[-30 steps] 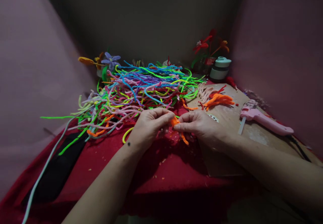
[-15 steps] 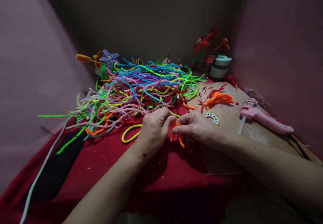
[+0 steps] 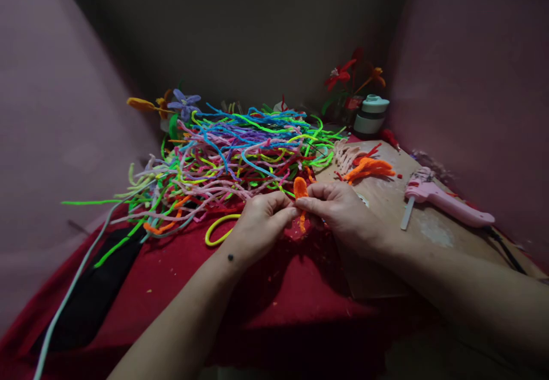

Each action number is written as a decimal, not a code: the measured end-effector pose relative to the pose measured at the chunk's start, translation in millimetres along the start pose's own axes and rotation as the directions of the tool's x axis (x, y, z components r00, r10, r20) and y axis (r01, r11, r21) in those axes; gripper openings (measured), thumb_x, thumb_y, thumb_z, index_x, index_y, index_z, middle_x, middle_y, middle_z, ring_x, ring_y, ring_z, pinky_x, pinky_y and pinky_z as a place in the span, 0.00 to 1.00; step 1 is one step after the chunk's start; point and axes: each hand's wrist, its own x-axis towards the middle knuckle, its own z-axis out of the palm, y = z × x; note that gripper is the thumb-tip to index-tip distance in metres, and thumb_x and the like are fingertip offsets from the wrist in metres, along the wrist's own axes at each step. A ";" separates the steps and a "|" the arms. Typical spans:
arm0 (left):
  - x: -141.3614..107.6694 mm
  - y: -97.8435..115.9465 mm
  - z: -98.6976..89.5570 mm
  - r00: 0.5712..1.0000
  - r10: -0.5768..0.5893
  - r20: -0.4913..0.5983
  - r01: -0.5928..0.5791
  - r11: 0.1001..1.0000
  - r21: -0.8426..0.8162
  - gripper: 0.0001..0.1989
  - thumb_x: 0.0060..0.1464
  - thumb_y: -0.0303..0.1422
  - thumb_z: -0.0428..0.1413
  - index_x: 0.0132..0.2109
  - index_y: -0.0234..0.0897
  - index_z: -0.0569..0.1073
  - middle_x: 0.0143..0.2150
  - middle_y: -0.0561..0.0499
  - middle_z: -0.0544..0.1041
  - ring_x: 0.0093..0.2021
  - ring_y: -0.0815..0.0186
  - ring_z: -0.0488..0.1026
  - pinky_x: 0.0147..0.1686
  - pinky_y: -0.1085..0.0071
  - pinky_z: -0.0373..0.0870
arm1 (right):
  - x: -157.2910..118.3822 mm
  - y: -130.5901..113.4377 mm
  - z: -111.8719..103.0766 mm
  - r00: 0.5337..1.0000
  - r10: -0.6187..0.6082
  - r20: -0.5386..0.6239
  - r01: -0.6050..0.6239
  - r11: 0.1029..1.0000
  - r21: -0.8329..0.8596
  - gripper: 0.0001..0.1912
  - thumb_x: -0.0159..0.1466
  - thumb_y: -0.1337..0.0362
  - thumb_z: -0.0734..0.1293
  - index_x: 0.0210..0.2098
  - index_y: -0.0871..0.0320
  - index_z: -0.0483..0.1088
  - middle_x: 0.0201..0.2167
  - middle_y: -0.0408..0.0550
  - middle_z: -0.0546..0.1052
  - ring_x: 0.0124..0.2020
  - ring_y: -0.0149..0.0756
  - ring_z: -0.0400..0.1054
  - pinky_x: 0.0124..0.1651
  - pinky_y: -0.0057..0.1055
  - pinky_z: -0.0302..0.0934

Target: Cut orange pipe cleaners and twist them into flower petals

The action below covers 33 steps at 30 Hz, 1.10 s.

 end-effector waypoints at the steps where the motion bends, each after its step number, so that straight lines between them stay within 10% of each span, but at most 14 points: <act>1: -1.0 -1.6 2.2 0.995 0.076 -0.059 -0.070 0.993 0.091 0.11 0.50 0.34 0.54 0.24 0.35 0.67 0.19 0.56 0.64 0.19 0.74 0.58 0.21 0.75 0.54 | 0.0 0.3 0.5 0.999 -0.030 -0.017 0.029 0.998 -0.051 0.12 0.55 0.61 0.66 0.20 0.61 0.64 0.16 0.38 0.61 0.17 0.22 0.50 0.20 0.24 0.43; 5: -4.9 -4.4 7.3 0.920 0.325 -0.220 -0.243 0.912 0.331 0.07 0.51 0.33 0.54 0.28 0.36 0.71 0.24 0.53 0.70 0.24 0.71 0.63 0.28 0.73 0.57 | -0.8 -1.2 1.1 0.997 -0.068 -0.026 0.066 0.994 -0.090 0.14 0.56 0.62 0.65 0.18 0.60 0.61 0.15 0.36 0.57 0.17 0.22 0.47 0.20 0.24 0.41; 8: -4.2 -1.2 4.5 0.938 0.174 -0.299 -0.151 0.984 0.100 0.10 0.52 0.35 0.53 0.26 0.36 0.69 0.21 0.55 0.67 0.21 0.73 0.61 0.24 0.75 0.57 | -1.7 -3.7 0.6 0.998 -0.055 -0.039 0.056 0.998 0.026 0.15 0.56 0.61 0.65 0.18 0.60 0.59 0.16 0.36 0.57 0.18 0.22 0.46 0.20 0.25 0.40; 12: -0.8 1.9 -0.4 0.987 -0.120 -0.103 0.080 0.941 -0.328 0.13 0.52 0.42 0.54 0.30 0.35 0.69 0.22 0.54 0.70 0.17 0.76 0.59 0.17 0.77 0.53 | -1.8 -4.6 -0.2 0.997 -0.033 -0.064 0.040 0.993 0.109 0.14 0.57 0.60 0.65 0.21 0.60 0.61 0.17 0.37 0.58 0.19 0.22 0.47 0.22 0.26 0.41; 23: 6.9 -10.5 32.4 0.973 -0.130 0.191 0.223 0.750 -0.623 0.08 0.46 0.33 0.59 0.32 0.33 0.70 0.21 0.56 0.68 0.14 0.79 0.56 0.13 0.80 0.52 | 1.0 8.8 9.5 0.996 0.088 -0.021 -0.067 0.871 0.487 0.16 0.51 0.56 0.70 0.23 0.59 0.60 0.17 0.37 0.64 0.15 0.24 0.58 0.18 0.24 0.54; 33: 5.4 -8.1 19.6 0.987 -0.136 0.079 0.153 0.950 -0.274 0.10 0.46 0.36 0.57 0.30 0.35 0.66 0.21 0.57 0.66 0.17 0.75 0.59 0.15 0.77 0.54 | 7.5 10.6 6.4 0.993 0.004 -0.119 0.030 0.959 0.281 0.16 0.53 0.55 0.68 0.22 0.59 0.60 0.16 0.36 0.61 0.16 0.23 0.52 0.20 0.24 0.47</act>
